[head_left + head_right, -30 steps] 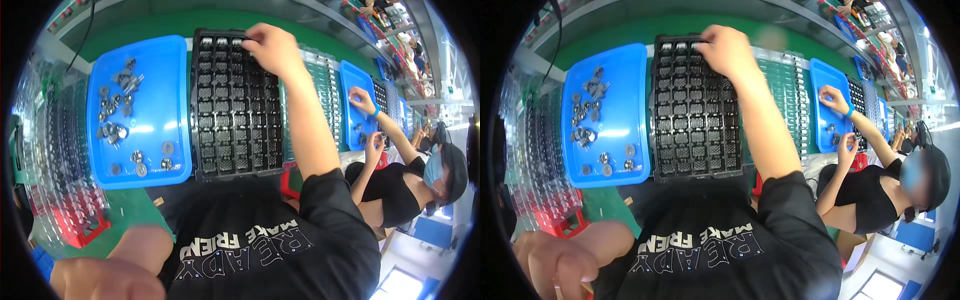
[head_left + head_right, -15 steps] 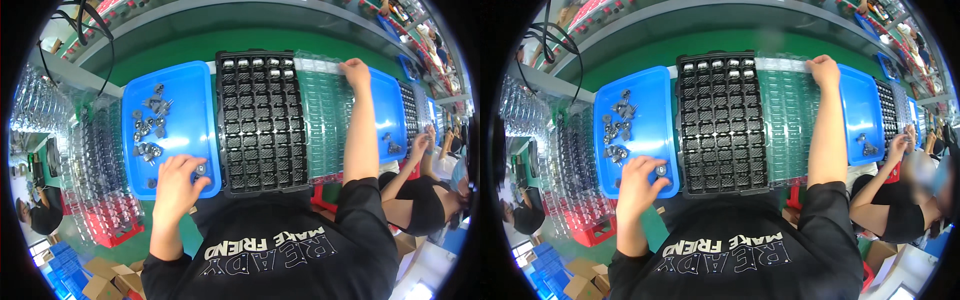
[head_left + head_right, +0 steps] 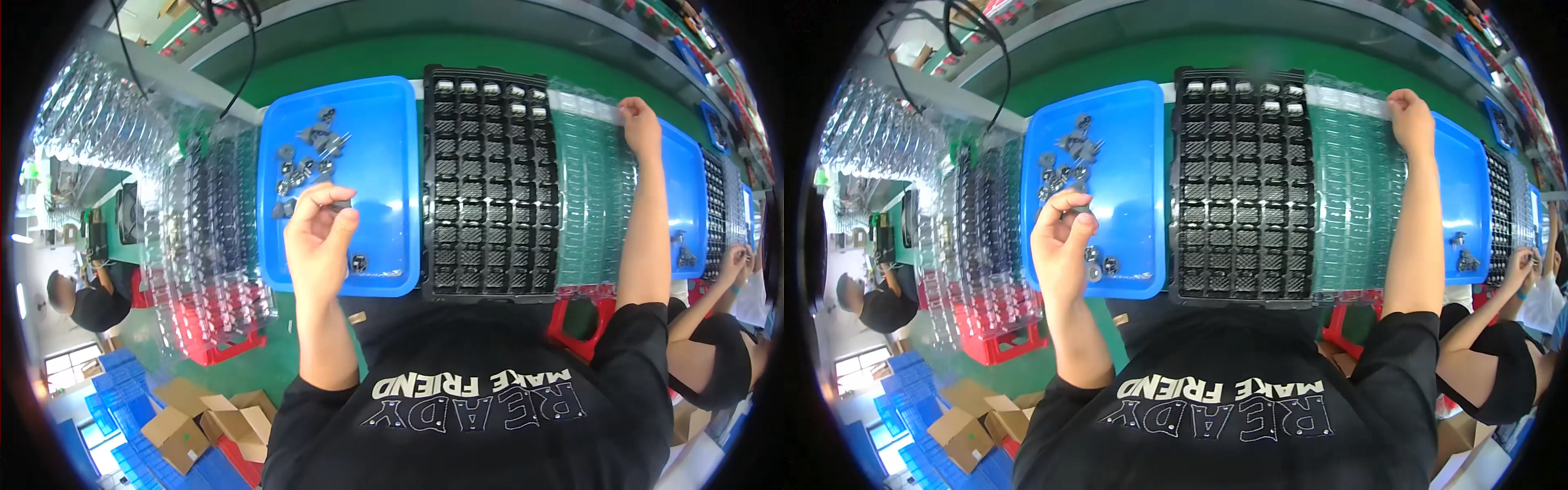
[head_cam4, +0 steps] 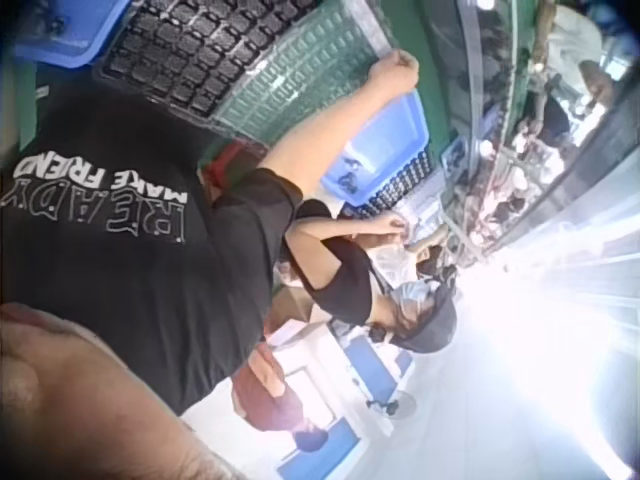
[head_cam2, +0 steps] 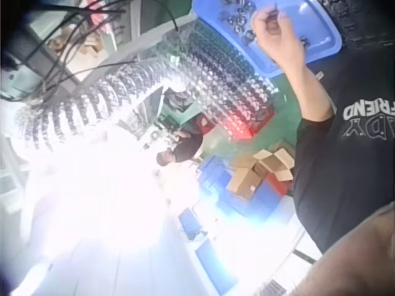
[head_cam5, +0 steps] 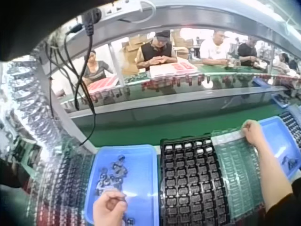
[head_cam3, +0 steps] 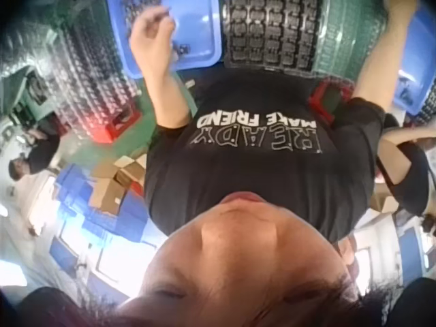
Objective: Assembling small metal and plastic electronic components and placing them into a grid tray.
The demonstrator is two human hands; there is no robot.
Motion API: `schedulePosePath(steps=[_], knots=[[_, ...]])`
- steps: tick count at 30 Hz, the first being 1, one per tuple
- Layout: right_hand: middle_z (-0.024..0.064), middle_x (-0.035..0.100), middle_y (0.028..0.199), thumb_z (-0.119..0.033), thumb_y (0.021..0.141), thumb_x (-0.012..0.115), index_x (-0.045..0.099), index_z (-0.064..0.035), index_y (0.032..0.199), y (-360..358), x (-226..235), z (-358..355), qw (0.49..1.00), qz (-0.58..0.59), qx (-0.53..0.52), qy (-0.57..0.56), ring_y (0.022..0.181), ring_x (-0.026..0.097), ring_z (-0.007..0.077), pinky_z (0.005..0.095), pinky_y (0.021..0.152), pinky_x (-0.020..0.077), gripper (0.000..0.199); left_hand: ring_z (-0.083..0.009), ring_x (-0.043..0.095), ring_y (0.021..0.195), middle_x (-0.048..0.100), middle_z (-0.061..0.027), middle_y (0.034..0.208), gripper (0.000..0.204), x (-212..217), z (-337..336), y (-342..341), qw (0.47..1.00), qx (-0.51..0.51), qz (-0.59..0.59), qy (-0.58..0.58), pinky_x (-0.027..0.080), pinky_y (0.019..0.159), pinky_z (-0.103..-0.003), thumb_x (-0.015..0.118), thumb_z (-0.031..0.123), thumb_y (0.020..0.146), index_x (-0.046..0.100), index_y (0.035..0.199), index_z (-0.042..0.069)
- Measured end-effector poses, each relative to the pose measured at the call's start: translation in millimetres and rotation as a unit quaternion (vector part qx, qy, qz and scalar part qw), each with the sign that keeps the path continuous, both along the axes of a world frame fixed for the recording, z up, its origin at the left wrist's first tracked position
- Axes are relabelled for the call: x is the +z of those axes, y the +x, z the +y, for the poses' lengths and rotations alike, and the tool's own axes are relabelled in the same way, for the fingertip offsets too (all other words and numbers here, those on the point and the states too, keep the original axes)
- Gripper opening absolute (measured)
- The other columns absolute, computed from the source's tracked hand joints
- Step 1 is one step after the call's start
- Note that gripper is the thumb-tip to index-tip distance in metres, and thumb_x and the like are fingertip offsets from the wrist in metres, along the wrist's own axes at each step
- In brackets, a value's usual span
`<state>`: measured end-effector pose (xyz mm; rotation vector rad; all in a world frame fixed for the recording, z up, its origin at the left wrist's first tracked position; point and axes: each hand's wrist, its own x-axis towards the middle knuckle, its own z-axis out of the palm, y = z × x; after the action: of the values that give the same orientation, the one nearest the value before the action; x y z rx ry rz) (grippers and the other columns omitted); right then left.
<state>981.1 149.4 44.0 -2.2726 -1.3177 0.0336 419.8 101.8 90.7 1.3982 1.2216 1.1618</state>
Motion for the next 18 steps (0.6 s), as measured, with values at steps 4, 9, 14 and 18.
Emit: schedulePosePath(steps=[4, 9, 14, 18], knots=[[0.0054, 0.071, 0.095, -0.015, 0.099, 0.062, 0.068, -0.003, 0.111, -60.0, 23.8, -1.9, 0.961, 0.252, 0.001, 0.115, 0.085, 0.066, 0.0135, 0.0285, 0.078, 0.0544, 0.018, -0.0128, 0.064, 0.089, 0.058, -0.007, 0.116, 0.028, 1.2, -0.3, 9.0, 0.994, 0.023, -0.095, 0.048, 0.052, 0.079, -0.026, 0.073, -0.008, 0.087, 0.07, 0.114, 0.001], [0.0089, 0.071, 0.102, -0.011, 0.1, 0.063, 0.064, 0.0015, 0.114, -199.9, 76.4, -61.3, 0.867, 0.415, 0.211, 0.177, 0.085, 0.07, 0.0148, 0.0284, 0.077, 0.0574, 0.02, -0.0178, 0.069, 0.089, 0.063, -0.0127, 0.123, 0.038, 7.0, -8.2, 19.2, 0.958, -0.101, -0.26, -0.068, 0.058, 0.08, -0.031, 0.073, 0.005, 0.092, 0.063, 0.129, -0.001], [0.0143, 0.071, 0.103, 0.008, 0.088, 0.071, 0.066, 0.0042, 0.112, -306.4, 95.0, -122.6, 0.743, 0.59, 0.273, 0.161, 0.086, 0.073, 0.0193, 0.0288, 0.077, 0.0605, 0.025, -0.0205, 0.068, 0.095, 0.062, -0.0161, 0.128, 0.049, 6.7, -22.3, 46.0, 0.902, -0.193, -0.368, -0.123, 0.057, 0.085, -0.035, 0.073, 0.025, 0.095, 0.058, 0.134, 0.0], [0.0147, 0.073, 0.095, -0.001, 0.075, 0.086, 0.074, 0.0022, 0.102, -321.7, 99.4, -122.4, 0.853, 0.233, 0.382, 0.27, 0.083, 0.071, 0.022, 0.0292, 0.073, 0.0564, 0.029, -0.0198, 0.069, 0.102, 0.064, -0.0157, 0.128, 0.043, 10.5, -29.5, 57.9, 0.864, -0.219, -0.43, -0.146, 0.06, 0.087, -0.032, 0.073, 0.016, 0.094, 0.06, 0.131, -0.002]])
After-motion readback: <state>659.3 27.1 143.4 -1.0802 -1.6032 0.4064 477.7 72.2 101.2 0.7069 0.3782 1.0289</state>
